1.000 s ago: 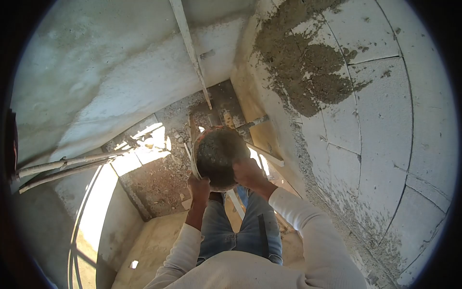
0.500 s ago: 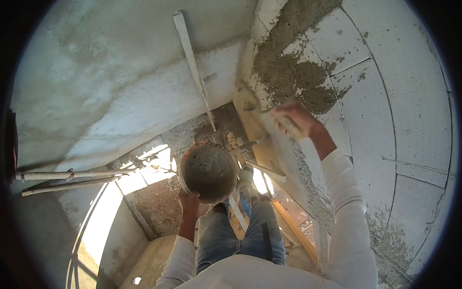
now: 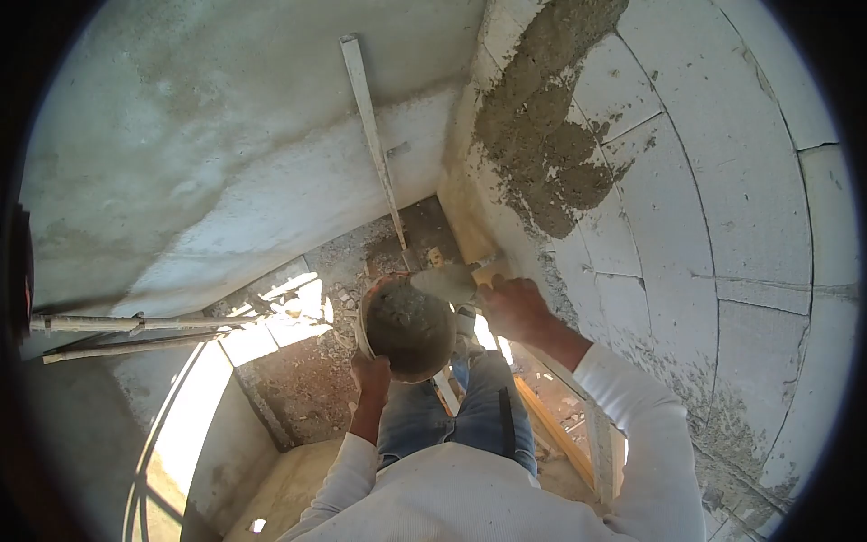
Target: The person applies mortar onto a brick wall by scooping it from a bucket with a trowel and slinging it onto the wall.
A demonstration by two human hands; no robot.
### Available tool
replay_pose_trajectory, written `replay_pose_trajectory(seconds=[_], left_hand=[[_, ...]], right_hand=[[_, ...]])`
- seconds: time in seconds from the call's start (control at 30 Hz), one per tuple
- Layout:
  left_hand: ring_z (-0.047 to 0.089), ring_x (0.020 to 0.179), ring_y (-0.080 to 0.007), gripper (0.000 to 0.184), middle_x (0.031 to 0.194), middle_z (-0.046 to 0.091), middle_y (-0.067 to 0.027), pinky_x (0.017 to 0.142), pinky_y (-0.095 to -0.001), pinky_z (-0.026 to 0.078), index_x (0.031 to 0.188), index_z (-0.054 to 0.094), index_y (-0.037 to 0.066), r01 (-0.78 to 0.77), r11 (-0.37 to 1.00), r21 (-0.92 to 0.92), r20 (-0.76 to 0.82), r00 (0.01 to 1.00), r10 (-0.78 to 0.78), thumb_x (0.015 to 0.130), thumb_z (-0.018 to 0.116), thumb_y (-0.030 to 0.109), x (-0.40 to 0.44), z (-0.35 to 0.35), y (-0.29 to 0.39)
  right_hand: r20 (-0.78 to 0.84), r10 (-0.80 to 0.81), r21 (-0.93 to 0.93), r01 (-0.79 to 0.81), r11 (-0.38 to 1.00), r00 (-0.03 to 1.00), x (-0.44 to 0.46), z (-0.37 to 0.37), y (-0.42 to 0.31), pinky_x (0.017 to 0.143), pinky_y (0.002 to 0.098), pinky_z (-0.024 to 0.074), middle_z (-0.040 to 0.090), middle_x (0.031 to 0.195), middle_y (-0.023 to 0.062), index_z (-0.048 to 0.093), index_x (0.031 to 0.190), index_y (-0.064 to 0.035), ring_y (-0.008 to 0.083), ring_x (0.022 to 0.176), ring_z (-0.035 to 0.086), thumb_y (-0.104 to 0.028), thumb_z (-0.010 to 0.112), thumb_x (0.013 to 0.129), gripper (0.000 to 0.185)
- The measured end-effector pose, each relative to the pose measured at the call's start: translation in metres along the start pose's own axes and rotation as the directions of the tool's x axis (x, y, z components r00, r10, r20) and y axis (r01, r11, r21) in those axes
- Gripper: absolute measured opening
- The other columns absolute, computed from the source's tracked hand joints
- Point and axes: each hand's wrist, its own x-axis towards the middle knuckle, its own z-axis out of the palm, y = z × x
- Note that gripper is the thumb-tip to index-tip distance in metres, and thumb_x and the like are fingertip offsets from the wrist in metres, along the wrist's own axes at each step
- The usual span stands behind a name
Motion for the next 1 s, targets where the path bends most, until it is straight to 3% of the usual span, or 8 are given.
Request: replay_pose_trajectory(seconds=[0.1,0.13,0.23,0.6,0.67,0.73,0.83,1.0], left_hand=[[0.077,0.1,-0.0499,0.04,0.102,0.075,-0.0354,0.089,-0.0537,0.058,0.113,0.07,-0.014,-0.043,0.997,-0.061,0.057,0.997,0.047,0.079,0.063,0.007,-0.01,0.013,0.017],[0.078,0.094,-0.0441,0.037,0.1,0.077,-0.0306,0.087,-0.0518,0.059,0.113,0.07,-0.011,-0.062,0.99,-0.125,0.064,0.995,0.071,0.08,0.064,0.005,-0.008,0.019,0.017],[0.078,0.089,-0.0336,0.036,0.099,0.077,-0.0225,0.083,-0.0472,0.06,0.115,0.07,-0.009,0.045,0.973,-0.227,0.132,0.991,-0.015,0.081,0.065,0.002,-0.028,-0.002,0.069],[0.075,0.089,-0.0263,0.042,0.103,0.078,-0.0176,0.082,-0.0394,0.059,0.119,0.072,-0.011,-0.072,0.899,-0.432,0.013,0.996,0.086,0.079,0.065,-0.001,0.012,-0.029,0.021],[0.075,0.09,-0.0262,0.042,0.104,0.079,-0.0189,0.083,-0.0394,0.059,0.119,0.072,-0.012,-0.072,0.934,-0.349,-0.013,0.997,0.072,0.079,0.063,-0.001,0.015,-0.038,0.002],[0.076,0.091,-0.0284,0.043,0.104,0.079,-0.0214,0.083,-0.0412,0.059,0.118,0.072,-0.013,-0.059,0.942,-0.332,-0.02,0.998,0.056,0.078,0.063,0.0,0.015,-0.054,-0.002],[0.078,0.093,-0.0334,0.043,0.104,0.079,-0.0249,0.084,-0.0443,0.059,0.117,0.072,-0.014,-0.04,0.962,-0.269,-0.066,0.998,0.023,0.077,0.063,0.001,0.001,-0.057,0.003],[0.079,0.097,-0.0464,0.042,0.104,0.078,-0.0328,0.086,-0.0508,0.059,0.112,0.071,-0.015,-0.08,0.979,-0.186,-0.038,0.997,0.074,0.077,0.064,0.006,0.027,-0.032,-0.017]], right_hand=[[-0.132,-0.109,-0.099,0.096,0.99,0.985,0.005,0.121,-0.036,0.078,0.0536,0.0615,0.073,0.099,0.0254,0.073,0.106,-0.0005,0.0405,0.085,0.077,-0.022,0.077,0.083,0.032],[0.25,0.015,0.075,-0.035,0.997,0.968,0.015,0.111,-0.054,0.085,0.0536,0.0614,0.077,0.099,0.0264,0.074,0.103,-0.001,0.0395,0.095,0.079,-0.025,0.076,0.085,0.03],[0.203,0.237,0.315,-0.293,0.903,0.95,0.006,0.101,-0.08,0.088,0.0529,0.0612,0.078,0.097,0.0256,0.074,0.098,-0.0025,0.0395,0.097,0.079,-0.026,0.075,0.086,0.027],[0.303,0.052,0.903,-0.304,0.303,0.951,0.001,-0.161,0.018,0.055,0.0317,0.0593,0.078,0.085,0.0103,0.079,0.112,0.0004,0.0162,0.06,0.07,-0.028,0.073,0.106,0.03],[0.083,0.343,0.844,-0.249,0.475,0.936,0.017,-0.199,0.091,0.051,0.0329,0.059,0.076,0.081,0.0112,0.078,0.116,0.0008,0.0152,0.06,0.069,-0.031,0.074,0.105,0.034],[-0.337,0.665,0.859,-0.071,0.506,0.667,0.002,-0.253,0.131,0.044,0.0294,0.0538,0.07,0.075,0.0069,0.076,0.108,0.0039,0.0124,0.057,0.066,-0.034,0.074,0.105,0.038],[-0.594,0.594,0.725,0.041,0.687,0.543,-0.062,-0.344,0.087,0.041,0.0277,0.0484,0.066,0.07,0.0043,0.074,0.096,-0.0009,0.01,0.053,0.06,-0.032,0.074,0.104,0.033],[-0.161,0.557,0.547,-0.395,0.738,0.815,-0.049,-0.266,0.031,0.051,0.0314,0.0514,0.068,0.071,0.0053,0.074,0.085,-0.0026,0.0119,0.058,0.065,-0.027,0.069,0.1,0.029]])
